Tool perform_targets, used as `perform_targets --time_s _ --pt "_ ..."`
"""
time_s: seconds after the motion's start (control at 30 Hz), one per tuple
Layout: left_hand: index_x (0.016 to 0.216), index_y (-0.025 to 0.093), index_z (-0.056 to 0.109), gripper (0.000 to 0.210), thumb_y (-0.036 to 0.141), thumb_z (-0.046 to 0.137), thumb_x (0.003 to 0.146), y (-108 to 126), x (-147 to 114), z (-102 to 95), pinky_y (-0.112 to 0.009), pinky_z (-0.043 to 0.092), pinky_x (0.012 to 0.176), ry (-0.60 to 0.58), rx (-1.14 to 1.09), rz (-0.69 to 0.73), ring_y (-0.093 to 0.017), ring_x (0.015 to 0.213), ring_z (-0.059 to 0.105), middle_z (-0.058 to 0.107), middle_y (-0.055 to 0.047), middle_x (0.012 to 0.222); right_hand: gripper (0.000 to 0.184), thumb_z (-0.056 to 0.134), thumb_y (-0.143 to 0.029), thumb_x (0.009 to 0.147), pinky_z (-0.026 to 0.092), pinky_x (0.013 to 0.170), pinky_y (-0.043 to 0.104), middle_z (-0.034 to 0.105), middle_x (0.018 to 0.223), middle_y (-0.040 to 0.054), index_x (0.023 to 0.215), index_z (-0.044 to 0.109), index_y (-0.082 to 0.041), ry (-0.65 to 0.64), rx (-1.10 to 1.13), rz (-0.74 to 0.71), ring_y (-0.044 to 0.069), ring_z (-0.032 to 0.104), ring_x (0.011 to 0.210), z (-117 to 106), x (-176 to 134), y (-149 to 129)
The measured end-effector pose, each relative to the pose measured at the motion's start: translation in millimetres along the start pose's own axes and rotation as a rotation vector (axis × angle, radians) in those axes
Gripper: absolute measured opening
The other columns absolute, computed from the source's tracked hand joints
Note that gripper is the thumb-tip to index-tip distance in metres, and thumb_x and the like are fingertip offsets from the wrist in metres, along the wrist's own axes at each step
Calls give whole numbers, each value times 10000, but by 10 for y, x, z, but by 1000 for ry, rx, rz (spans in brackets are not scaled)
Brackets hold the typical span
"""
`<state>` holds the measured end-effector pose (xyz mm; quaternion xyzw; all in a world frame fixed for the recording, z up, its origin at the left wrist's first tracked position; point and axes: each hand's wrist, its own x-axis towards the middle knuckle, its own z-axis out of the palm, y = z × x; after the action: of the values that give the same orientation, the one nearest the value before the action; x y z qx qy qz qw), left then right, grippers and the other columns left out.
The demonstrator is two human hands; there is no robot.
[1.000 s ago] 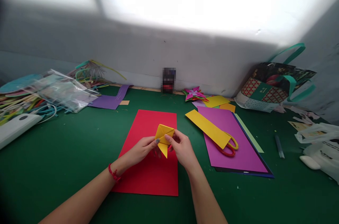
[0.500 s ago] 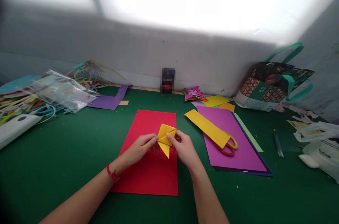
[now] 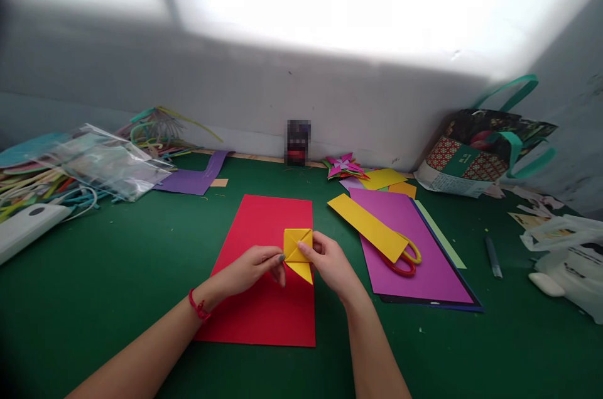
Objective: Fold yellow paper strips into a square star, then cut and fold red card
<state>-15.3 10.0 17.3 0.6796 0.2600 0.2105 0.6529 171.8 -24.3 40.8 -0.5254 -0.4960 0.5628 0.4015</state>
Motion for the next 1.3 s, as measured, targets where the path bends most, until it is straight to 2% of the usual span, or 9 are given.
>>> perform_targets --time_s 0.17,0.3,0.47,0.57,0.73,1.0,1.13,1.3 --pt "823 143 557 339 404 349 881 -34 12 24 -300 473 720 -23 -29 -27 -178 740 634 678 -74 763 311 548 -472 755 500 552 307 624 714 23 865 555 -181 -29 63 18 194 625 599 27 7 18" --pt "848 135 568 327 366 340 889 -82 34 47 -297 486 691 -19 -49 -21 -179 721 641 676 -79 758 285 540 -454 767 513 525 315 635 707 27 859 551 -185 -17 61 6 203 640 573 26 21 50" --pt "797 128 563 314 347 355 882 -119 43 76 -265 478 588 54 30 -2 -152 591 628 665 -70 709 296 556 -460 753 521 522 329 635 700 23 858 557 -183 10 69 7 204 639 549 30 35 64" --pt "806 124 570 327 359 355 882 -88 34 93 -273 481 617 89 8 14 -157 617 631 663 -68 709 301 557 -463 754 520 530 326 624 689 16 860 552 -181 17 79 3 202 636 556 40 31 37" --pt "854 116 571 327 380 380 875 -39 28 89 -328 488 716 43 -143 -12 -196 738 647 676 -96 777 282 531 -450 782 505 575 310 619 749 27 873 542 -183 -4 48 -54 196 626 635 40 10 18" --pt "842 116 566 337 408 399 865 -41 19 50 -342 496 729 -51 -161 -77 -206 764 656 687 -113 795 309 566 -481 738 497 582 292 611 739 19 826 573 -185 13 -9 -49 195 601 688 20 10 65" --pt "853 114 557 315 384 395 872 -17 -3 35 -345 496 740 -94 -159 -85 -207 785 657 686 -123 826 291 573 -465 738 516 545 297 610 743 16 836 567 -190 -29 34 -26 199 612 677 22 4 49" --pt "813 127 542 310 384 380 874 -36 1 68 -314 503 696 -23 -71 -47 -190 736 659 687 -96 774 294 559 -464 750 526 497 314 637 688 22 843 570 -185 -20 38 6 204 633 582 13 5 44"
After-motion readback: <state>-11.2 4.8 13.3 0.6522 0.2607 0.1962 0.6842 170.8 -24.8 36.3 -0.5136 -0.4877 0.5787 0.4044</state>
